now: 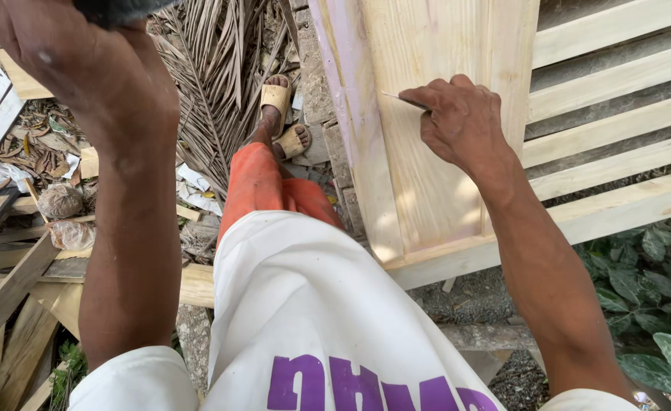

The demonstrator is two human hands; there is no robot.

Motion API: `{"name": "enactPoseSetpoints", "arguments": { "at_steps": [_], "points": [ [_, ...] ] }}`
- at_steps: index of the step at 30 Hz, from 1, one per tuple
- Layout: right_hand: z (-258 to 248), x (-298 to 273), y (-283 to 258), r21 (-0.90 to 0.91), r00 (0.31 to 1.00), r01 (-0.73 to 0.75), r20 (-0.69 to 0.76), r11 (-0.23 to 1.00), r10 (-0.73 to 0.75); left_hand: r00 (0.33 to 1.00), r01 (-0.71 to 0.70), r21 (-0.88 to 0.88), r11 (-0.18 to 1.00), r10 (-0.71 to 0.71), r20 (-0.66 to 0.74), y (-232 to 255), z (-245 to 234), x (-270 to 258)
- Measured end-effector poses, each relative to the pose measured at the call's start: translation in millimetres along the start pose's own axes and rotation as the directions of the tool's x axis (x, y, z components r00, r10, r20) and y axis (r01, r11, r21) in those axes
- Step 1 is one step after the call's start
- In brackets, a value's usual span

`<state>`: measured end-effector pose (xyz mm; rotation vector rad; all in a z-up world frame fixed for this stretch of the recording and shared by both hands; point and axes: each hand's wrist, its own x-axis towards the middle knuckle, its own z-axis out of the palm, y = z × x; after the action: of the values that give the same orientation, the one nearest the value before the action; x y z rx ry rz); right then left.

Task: The person prepares wood filler from a can onto a scraper and applies it to the gaps and surfaces of a wooden panel.

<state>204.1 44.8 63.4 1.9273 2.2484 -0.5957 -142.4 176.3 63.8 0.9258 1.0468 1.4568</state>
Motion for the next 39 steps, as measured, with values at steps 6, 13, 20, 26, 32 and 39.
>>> {"name": "enactPoseSetpoints", "arguments": {
  "at_steps": [6,13,20,26,32,39],
  "points": [
    [16.9,2.7,-10.9,-0.249,0.989,0.113,0.121,0.962,-0.085,0.928,0.372,-0.370,0.851,-0.354,0.117,28.3,-16.4,-58.1],
    [-12.7,-31.9,-3.3,-0.250,0.978,0.179,0.150,0.952,-0.144,0.775,0.589,-0.520,0.618,-0.614,0.148,-8.8,-45.3,-111.8],
    [-15.5,83.6,12.0,-0.172,0.950,0.241,-0.160,0.955,-0.268,0.624,0.731,-0.389,0.561,-0.780,0.050,-66.9,-56.5,-159.3],
    [0.4,107.2,-6.2,-0.327,0.905,0.330,-0.157,0.885,-0.395,0.587,0.744,-0.392,0.541,-0.810,-0.003,-77.5,-71.2,-182.0],
    [7.8,39.1,-45.3,-0.245,0.966,0.258,0.057,0.934,-0.252,0.588,0.739,-0.404,0.540,-0.809,-0.006,-86.2,-79.7,-179.5],
    [15.2,-15.6,-60.1,-0.169,0.965,0.249,0.129,0.954,-0.229,0.630,0.706,-0.405,0.581,-0.776,-0.016,-79.1,-91.8,-179.3]
  ]
}}
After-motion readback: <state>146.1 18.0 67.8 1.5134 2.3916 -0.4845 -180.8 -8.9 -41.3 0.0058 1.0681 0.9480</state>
